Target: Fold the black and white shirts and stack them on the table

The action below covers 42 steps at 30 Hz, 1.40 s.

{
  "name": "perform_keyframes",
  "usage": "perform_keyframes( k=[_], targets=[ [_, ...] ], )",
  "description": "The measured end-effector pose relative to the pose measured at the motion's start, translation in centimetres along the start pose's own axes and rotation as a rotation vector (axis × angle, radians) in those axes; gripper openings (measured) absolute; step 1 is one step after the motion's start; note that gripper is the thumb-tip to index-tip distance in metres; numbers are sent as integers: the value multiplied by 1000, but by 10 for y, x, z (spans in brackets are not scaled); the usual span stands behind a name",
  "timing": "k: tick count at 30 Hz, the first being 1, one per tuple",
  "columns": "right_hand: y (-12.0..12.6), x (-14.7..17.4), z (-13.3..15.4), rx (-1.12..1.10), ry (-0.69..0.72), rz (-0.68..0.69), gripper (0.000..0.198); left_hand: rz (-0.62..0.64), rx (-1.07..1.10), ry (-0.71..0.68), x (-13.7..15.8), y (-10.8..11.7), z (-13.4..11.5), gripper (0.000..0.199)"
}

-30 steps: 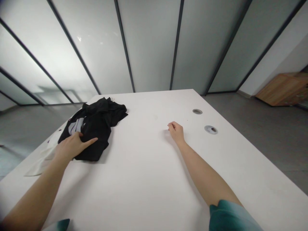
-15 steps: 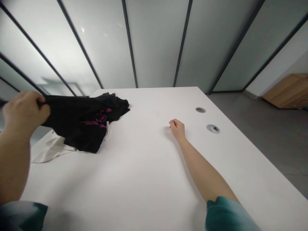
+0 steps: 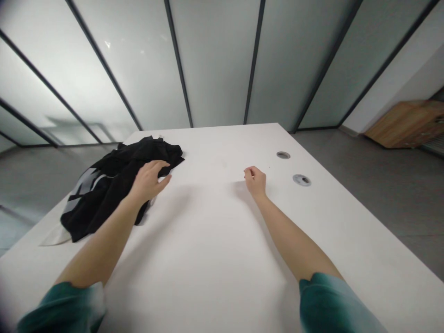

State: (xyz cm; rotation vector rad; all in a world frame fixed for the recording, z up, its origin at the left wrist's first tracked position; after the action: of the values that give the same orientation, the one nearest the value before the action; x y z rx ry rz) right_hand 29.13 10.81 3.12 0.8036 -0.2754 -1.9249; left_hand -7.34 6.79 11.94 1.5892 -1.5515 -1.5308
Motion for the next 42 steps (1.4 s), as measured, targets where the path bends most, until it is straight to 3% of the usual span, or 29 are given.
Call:
perform_keyframes(
  k=[3,5,9,13,21,25,29,42],
  targets=[
    [-1,-3,13,81,69,34,27,-18,154,5,-21,-53,-13,31],
    [-10,0,24,207,190,105,25,-22,181,34,-26,-82,-16,26],
    [-25,15,36,453,453,151,24,61,128,-54,-18,-116,-32,28],
    [-34,22,30,543,494,188,29,78,102,-80,-11,-118,-35,32],
    [-50,26,7,755,436,340,56,212,-14,51,-11,-138,-5,64],
    [-64,34,-5,848,373,527,75,399,-28,90,-5,-157,2,78],
    [-74,43,-11,918,297,707,90,432,-37,107,-2,-157,0,81],
    [-77,42,-15,931,303,701,93,413,-8,104,-1,-157,1,86]
  ],
)
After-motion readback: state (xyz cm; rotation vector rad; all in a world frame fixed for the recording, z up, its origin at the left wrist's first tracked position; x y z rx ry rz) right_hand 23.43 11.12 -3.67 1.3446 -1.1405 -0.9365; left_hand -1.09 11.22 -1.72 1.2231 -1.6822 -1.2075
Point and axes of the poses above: each hand's wrist, its own x-axis away from the middle knuckle, its own y-axis out of the back of the hand, z = x × y, the point moved 9 cm from there along -x, towards the middle knuckle, and after that the axes turned 12 degrees about x, right-handed, at the moved point
